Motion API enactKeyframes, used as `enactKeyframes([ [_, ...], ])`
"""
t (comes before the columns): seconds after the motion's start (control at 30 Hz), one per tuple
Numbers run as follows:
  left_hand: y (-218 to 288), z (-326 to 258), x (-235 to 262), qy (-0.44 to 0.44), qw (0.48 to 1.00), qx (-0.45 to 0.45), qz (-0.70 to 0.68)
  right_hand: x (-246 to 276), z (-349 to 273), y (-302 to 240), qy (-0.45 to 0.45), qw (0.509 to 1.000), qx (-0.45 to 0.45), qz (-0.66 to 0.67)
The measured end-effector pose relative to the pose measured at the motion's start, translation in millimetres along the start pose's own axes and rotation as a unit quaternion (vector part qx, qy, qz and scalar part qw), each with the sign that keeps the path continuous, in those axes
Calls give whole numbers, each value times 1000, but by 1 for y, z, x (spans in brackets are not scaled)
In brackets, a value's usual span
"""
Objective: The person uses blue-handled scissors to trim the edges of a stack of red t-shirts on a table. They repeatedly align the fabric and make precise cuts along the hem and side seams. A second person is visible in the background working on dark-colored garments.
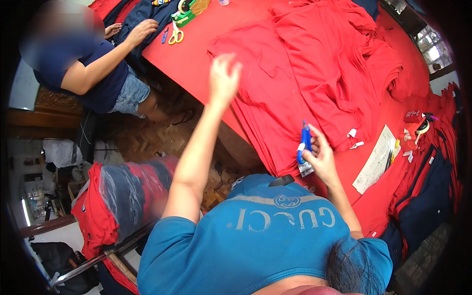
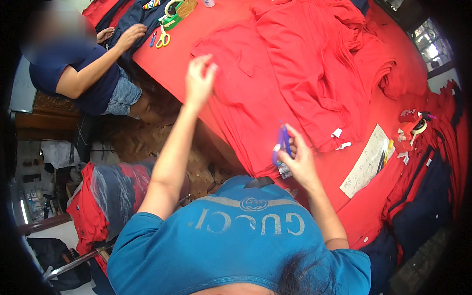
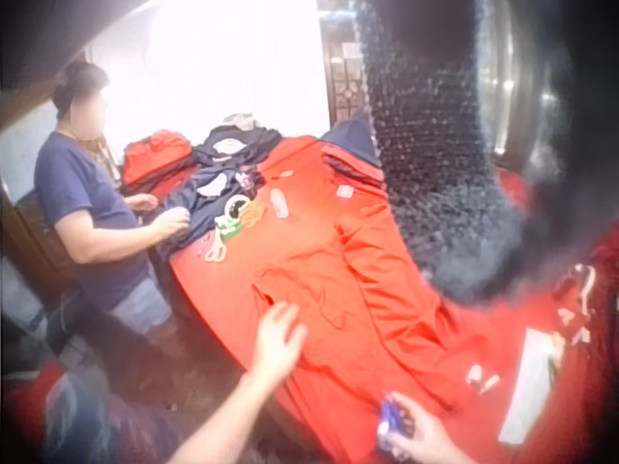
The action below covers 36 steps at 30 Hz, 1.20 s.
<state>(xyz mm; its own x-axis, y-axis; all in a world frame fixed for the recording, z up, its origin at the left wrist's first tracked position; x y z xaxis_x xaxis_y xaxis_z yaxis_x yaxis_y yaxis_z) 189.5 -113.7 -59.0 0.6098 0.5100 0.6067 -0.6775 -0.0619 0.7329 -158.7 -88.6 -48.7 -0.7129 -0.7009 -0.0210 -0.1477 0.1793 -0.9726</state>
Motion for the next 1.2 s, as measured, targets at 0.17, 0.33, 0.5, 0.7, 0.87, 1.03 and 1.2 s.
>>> enactKeyframes([
  [0.17,39,-139,-54,-115,971,-78,196,-40,-12,6,-62,965,60,-247],
  [0.33,65,-213,-44,-176,973,-125,85,-58,-18,17,-77,939,140,-304],
  [0.5,74,-232,-40,-128,973,-177,75,-53,-19,11,-102,928,137,-331],
  [0.7,89,-238,-46,-129,962,-234,50,-46,-41,-2,-46,942,83,-321],
  [0.87,83,-231,-46,-155,974,-155,-64,-63,-41,1,-56,914,169,-364],
  [1.03,90,-232,-39,-101,981,-16,-166,-56,-20,-16,-76,927,170,-326],
  [1.2,81,-231,-44,-115,985,-20,-125,-40,5,-18,-144,953,76,-254],
])
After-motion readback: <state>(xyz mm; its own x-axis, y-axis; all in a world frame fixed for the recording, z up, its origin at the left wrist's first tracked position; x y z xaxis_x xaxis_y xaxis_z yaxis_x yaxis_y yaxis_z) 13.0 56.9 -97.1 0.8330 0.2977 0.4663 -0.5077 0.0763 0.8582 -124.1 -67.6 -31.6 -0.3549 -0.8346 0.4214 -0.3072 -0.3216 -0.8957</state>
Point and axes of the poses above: each hand's wrist, its own z-axis towards the middle knuckle, its own x-axis out of the back of the hand, y = z × x, the point moved 2 cm from there along z, towards the middle knuckle, and after that the axes turned 7 degrees about -y, right-handed, at the moved point
